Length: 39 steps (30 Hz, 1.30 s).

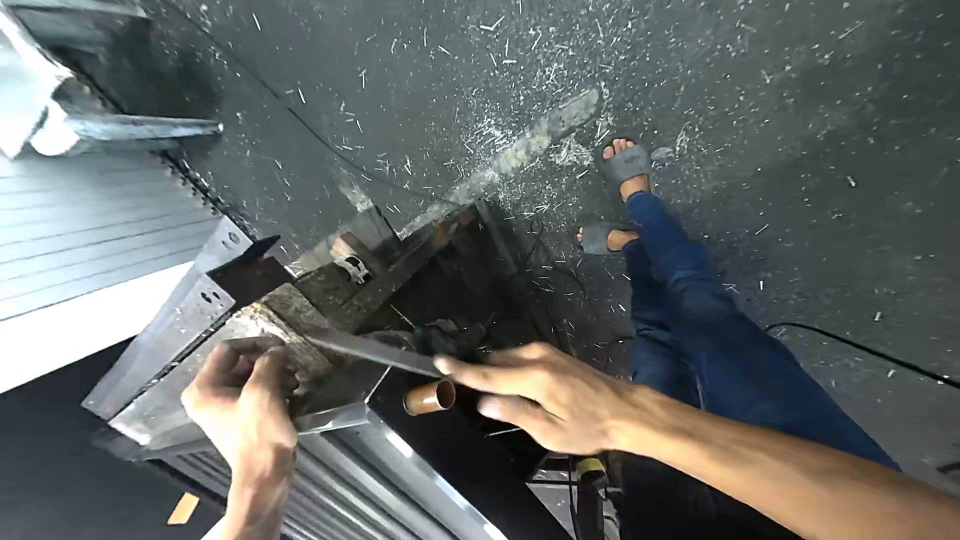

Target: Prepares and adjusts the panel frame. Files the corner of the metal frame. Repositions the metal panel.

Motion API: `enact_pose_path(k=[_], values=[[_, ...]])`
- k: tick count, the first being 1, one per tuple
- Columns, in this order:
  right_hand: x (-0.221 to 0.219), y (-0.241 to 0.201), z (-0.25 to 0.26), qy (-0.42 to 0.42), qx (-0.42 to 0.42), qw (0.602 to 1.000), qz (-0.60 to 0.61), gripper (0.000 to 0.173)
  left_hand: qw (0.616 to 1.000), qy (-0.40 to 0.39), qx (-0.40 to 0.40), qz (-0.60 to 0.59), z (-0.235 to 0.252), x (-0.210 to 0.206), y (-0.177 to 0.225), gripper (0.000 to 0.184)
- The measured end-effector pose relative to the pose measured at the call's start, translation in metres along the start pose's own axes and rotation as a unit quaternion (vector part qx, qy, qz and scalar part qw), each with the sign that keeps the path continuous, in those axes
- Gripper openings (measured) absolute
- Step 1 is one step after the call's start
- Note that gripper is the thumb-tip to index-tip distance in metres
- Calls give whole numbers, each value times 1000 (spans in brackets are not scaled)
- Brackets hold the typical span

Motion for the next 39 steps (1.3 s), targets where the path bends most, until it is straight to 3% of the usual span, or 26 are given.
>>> enact_pose_path(k=[3, 8, 12, 17, 20, 23, 27, 32, 34, 36, 39], values=[[12, 8, -22, -4, -3, 1000, -7, 44, 1000, 0, 2, 6, 2, -2, 0, 6], [20, -5, 38, -60, 73, 995, -25, 42, 1000, 8, -1, 4, -1, 0, 2, 9], [43, -4, 6, -86, 36, 995, -47, 43, 1000, -2, -2, -3, 2, 0, -2, 6], [35, -12, 41, -123, 31, 991, -36, 43, 1000, 18, 1, 1, 1, 4, -7, 9], [42, -15, 22, -121, 23, 992, -24, 43, 1000, 11, -1, 2, -3, 4, -4, 8], [53, -11, 14, -107, -6, 993, -50, 42, 1000, 15, -1, 4, 0, 2, -3, 9], [35, -18, 58, -142, -39, 988, -54, 41, 999, 20, 19, 17, -1, 4, -7, 13], [54, -18, 12, -123, -97, 988, -13, 43, 999, 14, 23, 21, -1, 3, -5, 12], [52, -15, 28, -137, -139, 981, 15, 42, 999, 20, 21, 25, 1, 1, -3, 13], [31, -13, 55, -164, -209, 959, 101, 41, 999, 14, 15, 27, -4, 4, -5, 14], [23, -16, 58, -193, -304, 898, 252, 45, 1000, 10, 1, 9, 0, 3, -5, 14]])
Point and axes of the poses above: each hand's wrist, its own z-axis towards the middle knuckle, its own x-axis out of the back of the hand, y = z × x, the point moved 5 cm from there along z, towards the middle knuckle, and after that the axes turned 5 degrees about y, right-handed, at the moved point
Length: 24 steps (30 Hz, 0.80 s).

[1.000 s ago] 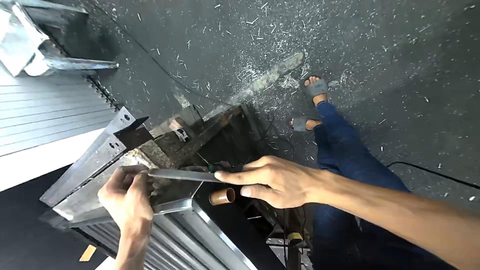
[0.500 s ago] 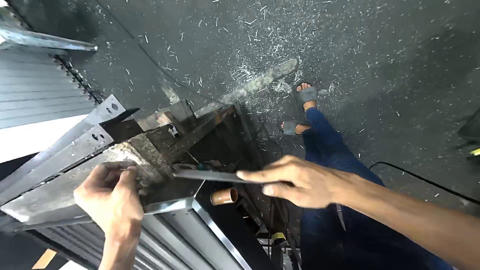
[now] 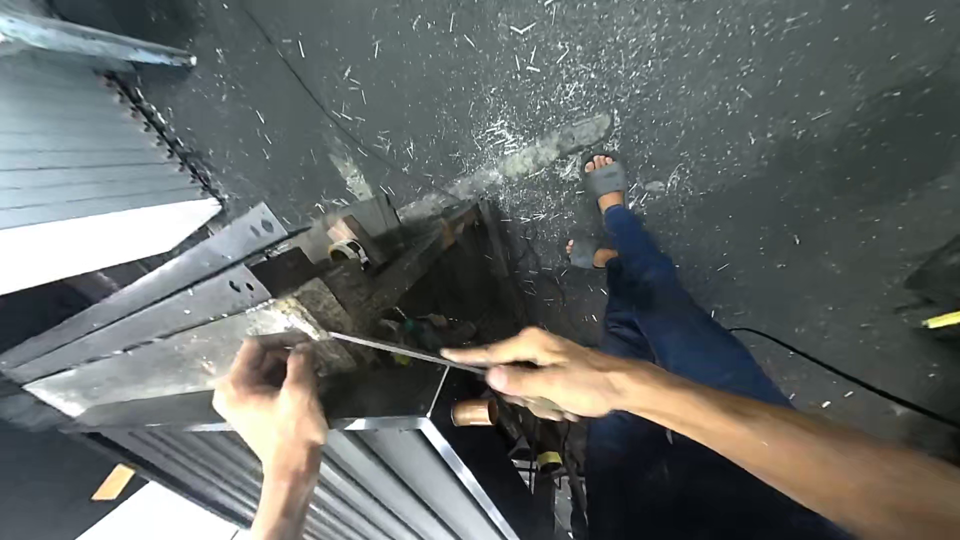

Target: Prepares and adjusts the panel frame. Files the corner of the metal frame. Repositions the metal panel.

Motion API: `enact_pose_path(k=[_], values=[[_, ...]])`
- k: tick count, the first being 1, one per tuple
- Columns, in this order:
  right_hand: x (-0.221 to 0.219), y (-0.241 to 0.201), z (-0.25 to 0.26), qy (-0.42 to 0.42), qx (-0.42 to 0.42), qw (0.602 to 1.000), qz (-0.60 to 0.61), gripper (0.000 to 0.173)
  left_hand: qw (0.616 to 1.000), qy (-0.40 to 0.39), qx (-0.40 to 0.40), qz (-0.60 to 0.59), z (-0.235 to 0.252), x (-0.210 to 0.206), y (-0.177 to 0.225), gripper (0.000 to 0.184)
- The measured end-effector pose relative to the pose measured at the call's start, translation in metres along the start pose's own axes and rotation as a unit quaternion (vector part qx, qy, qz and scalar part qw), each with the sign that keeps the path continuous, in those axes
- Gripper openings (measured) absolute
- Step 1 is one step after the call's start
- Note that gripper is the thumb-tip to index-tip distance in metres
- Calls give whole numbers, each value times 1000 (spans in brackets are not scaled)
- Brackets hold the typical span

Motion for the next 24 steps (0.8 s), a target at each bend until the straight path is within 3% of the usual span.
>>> enact_pose_path(k=[3, 5, 8, 11, 14, 18, 24], values=[[-1, 1, -29, 7, -57, 997, 43, 45, 1000, -2, 10, 11, 2, 1, 0, 15], [-3, -19, -21, 36, -44, 996, -68, 44, 1000, -7, 12, 19, -1, 1, 0, 17], [-14, -47, 0, 57, -3, 952, -300, 45, 999, 2, 10, 30, -2, 2, 1, 20], [-17, -43, -41, 112, -25, 918, -380, 47, 999, 8, 5, 40, 1, 7, 1, 20], [-19, -44, -75, 162, -8, 923, -350, 47, 999, 20, 17, 29, -4, 5, -2, 22], [-44, -62, -51, 154, -15, 916, -370, 46, 998, 13, 39, 40, -8, 7, -7, 20], [-85, -57, -95, 219, -5, 918, -330, 46, 997, 13, 50, 62, -6, 7, -3, 23]])
Point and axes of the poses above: each hand's wrist, its own z-axis towards the middle knuckle, its own x-axis out of the back of the hand, y = z × x, the point moved 5 cm from there along z, towards the middle knuckle, and after that the axes turned 5 degrees about y, right-handed, at the moved point
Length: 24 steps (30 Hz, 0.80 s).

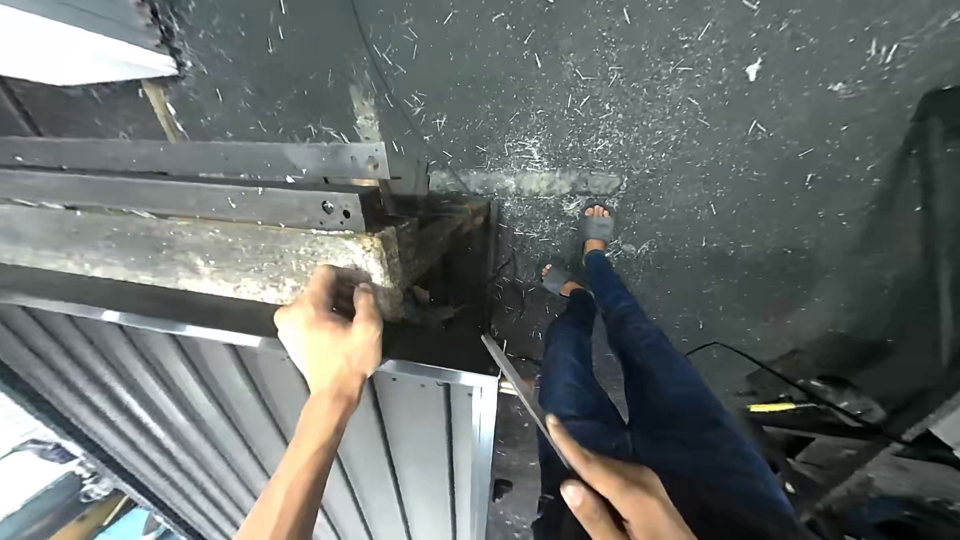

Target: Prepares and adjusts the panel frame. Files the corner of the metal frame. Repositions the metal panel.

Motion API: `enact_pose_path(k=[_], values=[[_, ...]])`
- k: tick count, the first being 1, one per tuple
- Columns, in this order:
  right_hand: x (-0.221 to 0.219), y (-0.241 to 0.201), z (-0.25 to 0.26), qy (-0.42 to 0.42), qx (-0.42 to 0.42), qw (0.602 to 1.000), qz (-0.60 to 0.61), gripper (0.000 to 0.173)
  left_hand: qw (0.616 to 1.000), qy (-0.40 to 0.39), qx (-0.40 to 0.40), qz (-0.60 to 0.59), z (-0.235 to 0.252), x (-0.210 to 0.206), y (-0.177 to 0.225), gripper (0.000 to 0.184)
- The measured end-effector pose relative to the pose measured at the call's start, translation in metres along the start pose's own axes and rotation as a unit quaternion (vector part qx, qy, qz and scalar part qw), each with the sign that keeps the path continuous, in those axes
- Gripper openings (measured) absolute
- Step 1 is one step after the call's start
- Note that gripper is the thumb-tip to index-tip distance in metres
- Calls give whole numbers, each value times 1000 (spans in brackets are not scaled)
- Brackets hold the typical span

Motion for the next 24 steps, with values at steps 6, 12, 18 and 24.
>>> enact_pose_path(k=[6, 12, 18, 24], values=[[-9, -2, 23, 23, 49, 998, -44, 49, 999, -16, 17, 25, 6, 0, 1, 26], [-14, -4, 37, 57, 81, 991, -87, 46, 998, -43, 33, 25, 2, 1, 0, 26], [-9, 4, -5, 44, 62, 993, -95, 50, 998, -25, 40, 34, 3, 2, 4, 26], [-26, 7, 31, 33, -30, 998, 36, 49, 998, -17, 43, 38, 4, 3, 4, 27]])
Point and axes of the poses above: each hand's wrist, its own z-axis towards the middle knuckle, its own x-axis out of the back of the hand, y = z × x, the point moved 5 cm from there along z, towards the middle knuckle, and after that the axes turned 5 degrees about y, right-handed, at the moved point
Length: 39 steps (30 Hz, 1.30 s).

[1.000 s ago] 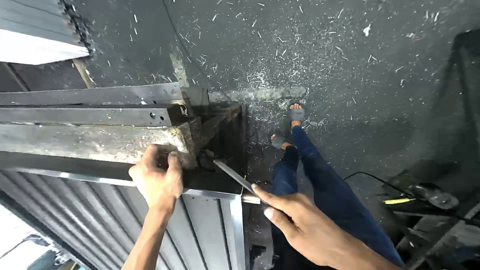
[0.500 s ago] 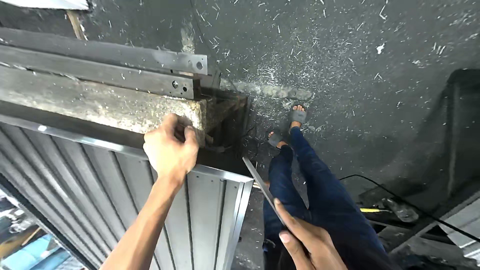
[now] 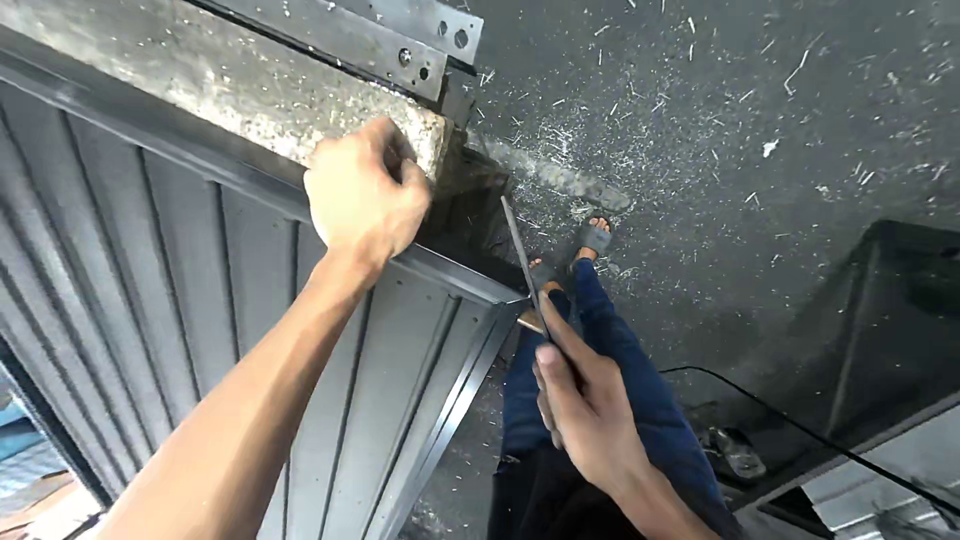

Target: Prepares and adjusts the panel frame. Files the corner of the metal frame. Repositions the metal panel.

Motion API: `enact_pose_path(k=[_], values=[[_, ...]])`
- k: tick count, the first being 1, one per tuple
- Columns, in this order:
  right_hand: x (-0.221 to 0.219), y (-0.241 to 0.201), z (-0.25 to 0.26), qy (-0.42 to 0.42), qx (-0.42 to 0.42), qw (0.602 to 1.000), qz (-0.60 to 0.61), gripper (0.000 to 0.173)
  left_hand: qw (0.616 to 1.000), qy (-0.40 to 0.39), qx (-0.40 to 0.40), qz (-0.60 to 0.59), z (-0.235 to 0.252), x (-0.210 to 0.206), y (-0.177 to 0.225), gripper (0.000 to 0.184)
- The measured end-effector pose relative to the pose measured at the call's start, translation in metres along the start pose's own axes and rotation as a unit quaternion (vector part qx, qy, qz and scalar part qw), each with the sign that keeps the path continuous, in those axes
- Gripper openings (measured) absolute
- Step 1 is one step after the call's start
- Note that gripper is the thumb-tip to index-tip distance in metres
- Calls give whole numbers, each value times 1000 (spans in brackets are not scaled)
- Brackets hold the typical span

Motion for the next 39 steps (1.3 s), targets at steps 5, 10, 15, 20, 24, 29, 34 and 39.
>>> enact_pose_path(k=[5, 10, 15, 20, 24, 29, 34, 39], values=[[14, 4, -35, -4, -3, 1000, 17, 48, 1000, 11, -9, -9, 2, 1, 1, 29], [10, -12, 10, -37, -53, 997, -28, 48, 1000, 16, -16, -22, -2, 4, 0, 31], [18, -2, -37, 11, 88, 992, -90, 45, 999, 35, -34, -23, 0, 2, 0, 31], [8, 0, -6, 59, 200, 957, -201, 47, 998, 41, -46, -23, -1, 0, -3, 32], [11, 12, -32, 97, 203, 934, -276, 46, 997, 45, -64, -13, 2, 0, 3, 31], [0, -14, 0, 93, 244, 880, -398, 53, 996, 50, -70, -10, -2, 2, 2, 30], [21, 13, -16, 96, 229, 926, -284, 47, 996, 51, -76, -17, 2, 1, 4, 30], [28, 20, 33, -89, 68, 994, -9, 45, 996, 46, -75, -28, -10, 4, 2, 24]])
Point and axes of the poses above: each hand's wrist, its own z-axis towards the middle knuckle, its own x-axis out of the back of the hand, y = z × x, the point moved 5 cm from there along z, towards the middle knuckle, and after that the axes turned 5 degrees about y, right-handed, at the moved point
